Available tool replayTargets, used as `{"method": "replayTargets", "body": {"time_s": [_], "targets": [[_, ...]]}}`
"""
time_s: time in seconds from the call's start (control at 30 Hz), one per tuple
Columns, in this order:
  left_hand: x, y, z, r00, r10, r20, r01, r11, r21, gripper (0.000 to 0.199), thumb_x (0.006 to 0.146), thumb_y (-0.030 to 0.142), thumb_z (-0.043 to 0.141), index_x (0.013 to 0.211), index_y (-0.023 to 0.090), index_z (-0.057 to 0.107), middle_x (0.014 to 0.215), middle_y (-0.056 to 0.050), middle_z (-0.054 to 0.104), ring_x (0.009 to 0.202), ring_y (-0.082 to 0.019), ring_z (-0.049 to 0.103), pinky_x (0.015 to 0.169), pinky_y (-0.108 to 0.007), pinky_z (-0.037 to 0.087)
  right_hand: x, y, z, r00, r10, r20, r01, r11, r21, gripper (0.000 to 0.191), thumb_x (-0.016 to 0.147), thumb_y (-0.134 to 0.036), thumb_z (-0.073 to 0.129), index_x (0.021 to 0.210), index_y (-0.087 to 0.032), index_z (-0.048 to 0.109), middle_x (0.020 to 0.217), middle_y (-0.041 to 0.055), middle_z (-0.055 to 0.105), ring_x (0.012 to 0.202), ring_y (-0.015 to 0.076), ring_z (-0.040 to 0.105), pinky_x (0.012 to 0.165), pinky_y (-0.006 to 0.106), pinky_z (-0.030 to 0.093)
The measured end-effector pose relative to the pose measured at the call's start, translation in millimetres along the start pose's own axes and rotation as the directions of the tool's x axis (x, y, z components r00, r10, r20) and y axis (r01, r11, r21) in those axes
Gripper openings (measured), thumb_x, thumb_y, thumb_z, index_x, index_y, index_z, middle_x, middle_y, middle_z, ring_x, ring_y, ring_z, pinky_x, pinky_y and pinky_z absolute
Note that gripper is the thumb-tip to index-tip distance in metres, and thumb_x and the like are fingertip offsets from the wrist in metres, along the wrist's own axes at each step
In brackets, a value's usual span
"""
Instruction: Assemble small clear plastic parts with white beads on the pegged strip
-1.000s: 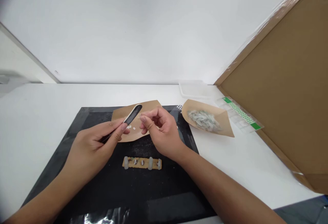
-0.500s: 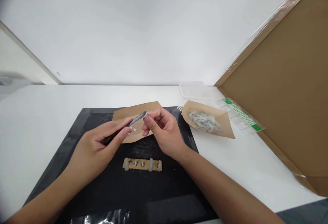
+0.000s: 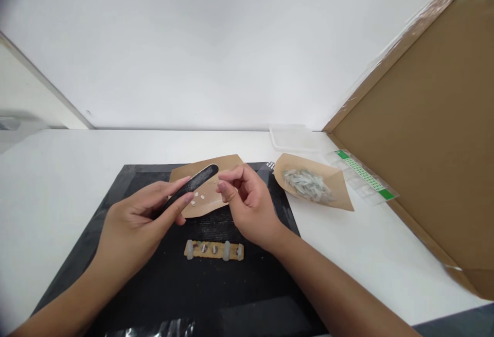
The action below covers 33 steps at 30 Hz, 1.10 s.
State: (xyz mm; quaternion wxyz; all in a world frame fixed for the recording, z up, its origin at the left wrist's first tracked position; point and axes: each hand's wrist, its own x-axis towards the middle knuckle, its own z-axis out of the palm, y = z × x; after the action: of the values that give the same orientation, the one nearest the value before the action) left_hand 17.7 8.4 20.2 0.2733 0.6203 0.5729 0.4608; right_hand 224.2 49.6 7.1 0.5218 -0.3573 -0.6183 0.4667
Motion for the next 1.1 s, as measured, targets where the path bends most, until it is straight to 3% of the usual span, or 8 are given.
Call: {"method": "replayTargets", "body": {"time_s": [0.13, 0.27, 0.4, 0.57, 0.63, 0.7, 0.87, 1.1], "targets": [[-4, -2, 2.2, 1.0, -0.016, -0.01, 0.015, 0.999, -0.03, 0.029, 0.094, 0.038, 0.077, 0.123, 0.035, 0.081, 0.084, 0.004, 0.081, 0.068, -0.015, 0.075, 0.076, -0.027, 0.065, -3, -1, 1, 0.988, -0.147, 0.047, 0.153, 0.973, -0.175, 0.004, 0.101, -0.026, 0.067, 0.103, -0.025, 0.063, 0.102, 0.0049, 0.063, 0.09, 0.0169, 0.063, 0.067, 0.028, 0.052], [-6, -3, 2.4, 1.0, -0.001, -0.012, 0.001, 1.0, -0.018, 0.028, 0.095, 0.037, 0.075, 0.122, 0.036, 0.081, 0.096, 0.004, 0.084, 0.081, -0.018, 0.08, 0.082, -0.029, 0.066, -5, -3, -1, 0.968, -0.237, 0.079, 0.25, 0.923, -0.291, 0.01, 0.099, -0.02, 0.067, 0.107, -0.026, 0.064, 0.108, 0.0073, 0.065, 0.085, 0.0177, 0.065, 0.062, 0.031, 0.052], [-6, 0, 1.5, 1.0, -0.007, -0.017, 0.006, 1.0, -0.018, 0.027, 0.097, 0.035, 0.073, 0.122, 0.037, 0.081, 0.099, 0.004, 0.085, 0.089, -0.018, 0.081, 0.083, -0.027, 0.065, -3, -6, -2, 0.94, -0.32, 0.119, 0.341, 0.851, -0.399, 0.015, 0.097, -0.013, 0.068, 0.105, -0.025, 0.065, 0.103, 0.0049, 0.067, 0.081, 0.0158, 0.064, 0.065, 0.031, 0.051], [-9, 2, 3.8, 0.999, -0.013, 0.047, 0.018, 0.994, -0.108, 0.028, 0.098, 0.034, 0.071, 0.124, 0.036, 0.081, 0.108, 0.003, 0.084, 0.087, -0.017, 0.081, 0.08, -0.025, 0.065, 0, -7, 1, 0.905, -0.396, 0.156, 0.421, 0.78, -0.463, 0.016, 0.099, -0.008, 0.063, 0.096, -0.023, 0.062, 0.094, 0.0032, 0.066, 0.088, 0.0169, 0.066, 0.075, 0.033, 0.053], [-12, 1, 5.7, 0.998, -0.025, 0.062, 0.033, 0.99, -0.139, 0.028, 0.098, 0.033, 0.072, 0.124, 0.037, 0.081, 0.103, 0.004, 0.084, 0.082, -0.015, 0.08, 0.074, -0.023, 0.065, 0, -7, 3, 0.879, -0.451, 0.157, 0.464, 0.727, -0.506, 0.019, 0.098, -0.006, 0.062, 0.093, -0.024, 0.061, 0.09, 0.0021, 0.065, 0.084, 0.0165, 0.065, 0.074, 0.033, 0.053], [-14, 2, 7.1, 0.998, -0.03, 0.052, 0.037, 0.987, -0.154, 0.027, 0.098, 0.032, 0.072, 0.122, 0.037, 0.081, 0.096, 0.004, 0.084, 0.076, -0.014, 0.079, 0.065, -0.02, 0.063, -1, -7, 5, 0.869, -0.473, 0.143, 0.47, 0.701, -0.535, 0.019, 0.098, -0.006, 0.062, 0.093, -0.024, 0.061, 0.088, 0.0019, 0.066, 0.083, 0.0171, 0.064, 0.072, 0.033, 0.053], [-14, 2, 7.6, 0.998, -0.027, 0.048, 0.035, 0.986, -0.166, 0.025, 0.098, 0.032, 0.072, 0.12, 0.037, 0.082, 0.101, 0.003, 0.083, 0.077, -0.014, 0.079, 0.055, -0.017, 0.06, -3, -5, 8, 0.921, -0.382, 0.079, 0.358, 0.747, -0.56, 0.013, 0.097, -0.014, 0.068, 0.103, -0.025, 0.065, 0.092, 0.0028, 0.072, 0.082, 0.0183, 0.067, 0.071, 0.034, 0.053], [-13, 2, 8.4, 0.998, -0.039, 0.055, 0.051, 0.973, -0.225, 0.024, 0.097, 0.032, 0.073, 0.118, 0.037, 0.083, 0.101, 0.001, 0.083, 0.077, -0.015, 0.079, 0.053, -0.017, 0.061, -3, 0, 5, 0.885, -0.45, 0.124, 0.439, 0.714, -0.545, 0.016, 0.095, -0.012, 0.069, 0.102, -0.027, 0.067, 0.091, 0.004, 0.075, 0.084, 0.0214, 0.071, 0.072, 0.037, 0.056]]}}
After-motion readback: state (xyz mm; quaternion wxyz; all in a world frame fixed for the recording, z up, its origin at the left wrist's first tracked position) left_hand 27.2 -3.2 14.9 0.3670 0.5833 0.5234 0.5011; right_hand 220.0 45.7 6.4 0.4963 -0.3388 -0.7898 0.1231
